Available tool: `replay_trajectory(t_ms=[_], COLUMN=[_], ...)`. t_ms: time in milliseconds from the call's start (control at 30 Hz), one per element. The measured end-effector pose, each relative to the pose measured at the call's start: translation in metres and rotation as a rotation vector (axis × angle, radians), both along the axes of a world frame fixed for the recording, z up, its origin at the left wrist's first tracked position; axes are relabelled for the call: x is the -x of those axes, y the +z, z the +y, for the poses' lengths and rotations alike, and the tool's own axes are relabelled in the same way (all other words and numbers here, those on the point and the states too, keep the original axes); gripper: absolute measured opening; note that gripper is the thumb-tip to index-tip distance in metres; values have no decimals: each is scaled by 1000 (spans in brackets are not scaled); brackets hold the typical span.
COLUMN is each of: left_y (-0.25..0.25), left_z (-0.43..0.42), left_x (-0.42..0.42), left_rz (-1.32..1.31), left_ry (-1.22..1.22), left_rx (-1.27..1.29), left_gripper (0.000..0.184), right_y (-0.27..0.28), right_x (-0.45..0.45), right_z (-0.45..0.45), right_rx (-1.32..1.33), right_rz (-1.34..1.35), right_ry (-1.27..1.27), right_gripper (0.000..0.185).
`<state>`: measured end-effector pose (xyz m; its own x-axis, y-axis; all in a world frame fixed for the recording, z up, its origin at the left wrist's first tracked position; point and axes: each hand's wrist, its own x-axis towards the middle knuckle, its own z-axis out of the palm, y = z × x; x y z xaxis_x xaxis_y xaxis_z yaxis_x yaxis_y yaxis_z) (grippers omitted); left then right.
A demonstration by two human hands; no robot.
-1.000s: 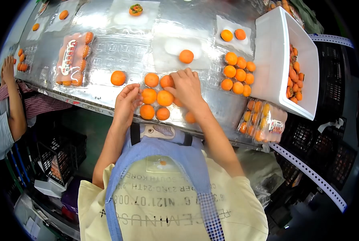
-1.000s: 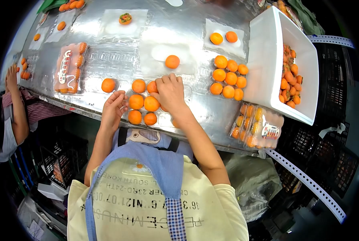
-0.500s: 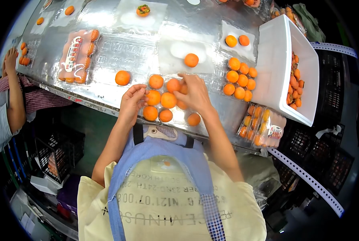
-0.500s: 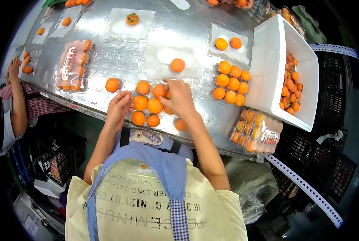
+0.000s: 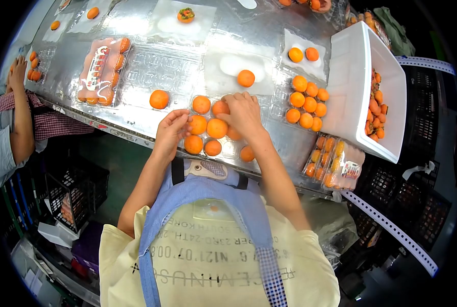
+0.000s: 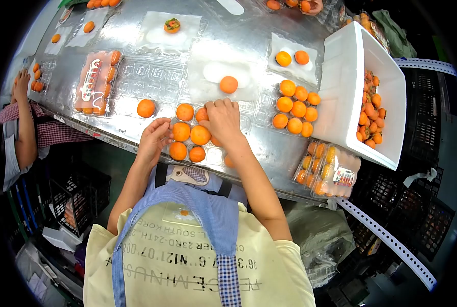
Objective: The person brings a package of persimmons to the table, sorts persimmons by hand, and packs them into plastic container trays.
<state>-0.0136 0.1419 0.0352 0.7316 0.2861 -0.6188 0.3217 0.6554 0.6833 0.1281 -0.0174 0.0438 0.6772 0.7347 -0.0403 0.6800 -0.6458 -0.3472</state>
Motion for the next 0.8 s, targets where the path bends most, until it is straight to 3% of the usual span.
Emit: replay_trajectory(t_ms=[100,200,300,400,600,800], left_y=[-1,-1,0,0,-2,-3], left_z=[1,1,-1,-2,-2,-1], left_x=[1,1,2,-1,-1,1], left_rz=[-9,-17,-7,1,-14,-8], left_ry=[1,4,4,-20,-33,-2], left_rx=[4,8,9,11,15,10], left_gripper=[18,18,18,18,18,17], right_y=[9,17,2,-4,8,9], right_x=[-2,-13,-9,-7,-15,-21], right_z=[4,-1,-11,-14,-5,-1], right_rx=[63,16,-126,-97,93,19], right_rz=[84,457,136,148,191,125], right_ry=[-18,-143,9,173,206,289], right_gripper=[31,33,37,41,43,46])
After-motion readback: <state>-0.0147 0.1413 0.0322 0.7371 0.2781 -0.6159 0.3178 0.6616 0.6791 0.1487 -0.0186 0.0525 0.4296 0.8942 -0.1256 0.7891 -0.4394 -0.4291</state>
